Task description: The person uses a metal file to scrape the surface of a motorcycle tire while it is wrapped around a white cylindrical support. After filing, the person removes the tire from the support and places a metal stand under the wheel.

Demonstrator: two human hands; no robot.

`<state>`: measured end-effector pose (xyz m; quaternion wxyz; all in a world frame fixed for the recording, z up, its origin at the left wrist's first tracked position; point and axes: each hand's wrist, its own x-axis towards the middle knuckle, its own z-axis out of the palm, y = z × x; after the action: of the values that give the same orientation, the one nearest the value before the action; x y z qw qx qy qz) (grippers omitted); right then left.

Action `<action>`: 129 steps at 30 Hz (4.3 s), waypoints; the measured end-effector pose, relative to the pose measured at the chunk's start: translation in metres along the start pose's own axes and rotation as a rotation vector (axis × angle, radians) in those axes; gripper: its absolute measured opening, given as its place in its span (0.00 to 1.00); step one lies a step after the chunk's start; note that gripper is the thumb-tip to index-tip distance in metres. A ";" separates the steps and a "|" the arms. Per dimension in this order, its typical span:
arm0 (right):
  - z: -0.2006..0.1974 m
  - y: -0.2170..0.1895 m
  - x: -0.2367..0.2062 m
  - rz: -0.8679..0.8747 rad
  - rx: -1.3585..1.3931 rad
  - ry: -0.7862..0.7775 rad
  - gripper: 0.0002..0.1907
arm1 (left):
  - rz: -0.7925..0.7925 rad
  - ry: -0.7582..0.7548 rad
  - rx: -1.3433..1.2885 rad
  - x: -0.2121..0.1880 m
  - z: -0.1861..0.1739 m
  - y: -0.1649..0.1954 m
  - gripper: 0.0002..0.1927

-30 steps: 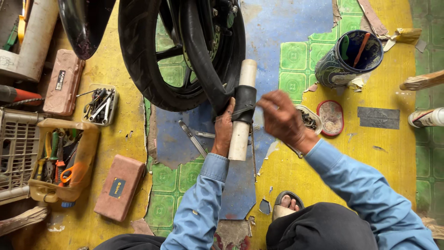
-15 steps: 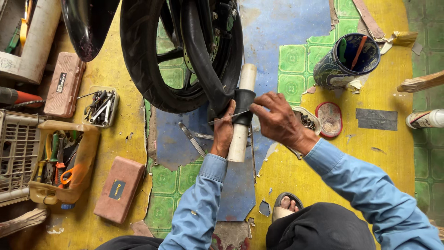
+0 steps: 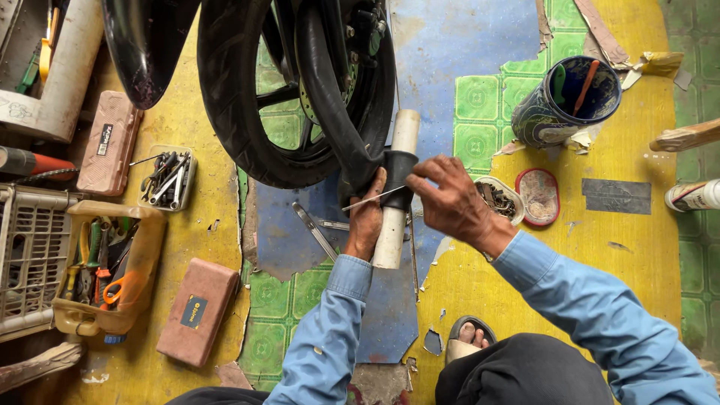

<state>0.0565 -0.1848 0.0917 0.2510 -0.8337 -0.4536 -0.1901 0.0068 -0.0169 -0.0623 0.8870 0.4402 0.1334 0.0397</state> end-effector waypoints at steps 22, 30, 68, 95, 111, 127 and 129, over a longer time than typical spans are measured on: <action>0.011 -0.007 -0.007 0.257 0.260 0.150 0.08 | -0.368 -0.169 -0.397 -0.018 0.030 0.053 0.28; 0.011 -0.010 -0.001 0.092 0.177 0.138 0.09 | -0.309 -0.242 -0.353 -0.022 0.027 0.057 0.29; 0.007 -0.011 -0.003 0.166 0.239 0.123 0.10 | -0.276 0.091 -0.046 -0.013 0.019 0.040 0.24; 0.008 -0.008 -0.006 0.021 0.165 0.085 0.11 | -0.354 -0.229 -0.375 -0.020 0.026 0.059 0.30; 0.008 0.003 -0.005 -0.029 0.164 0.063 0.12 | -0.351 -0.250 -0.357 -0.016 0.013 0.041 0.29; 0.006 0.029 -0.014 0.157 0.147 0.147 0.11 | -0.370 -0.252 -0.290 -0.019 0.001 0.054 0.29; -0.023 0.061 -0.024 0.551 0.201 0.183 0.08 | -0.351 -0.253 -0.229 -0.018 -0.004 0.060 0.29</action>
<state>0.0942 -0.2427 0.0821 0.4143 -0.8756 -0.2027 -0.1435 -0.0091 0.0194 -0.0141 0.9342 0.3082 0.0900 -0.1555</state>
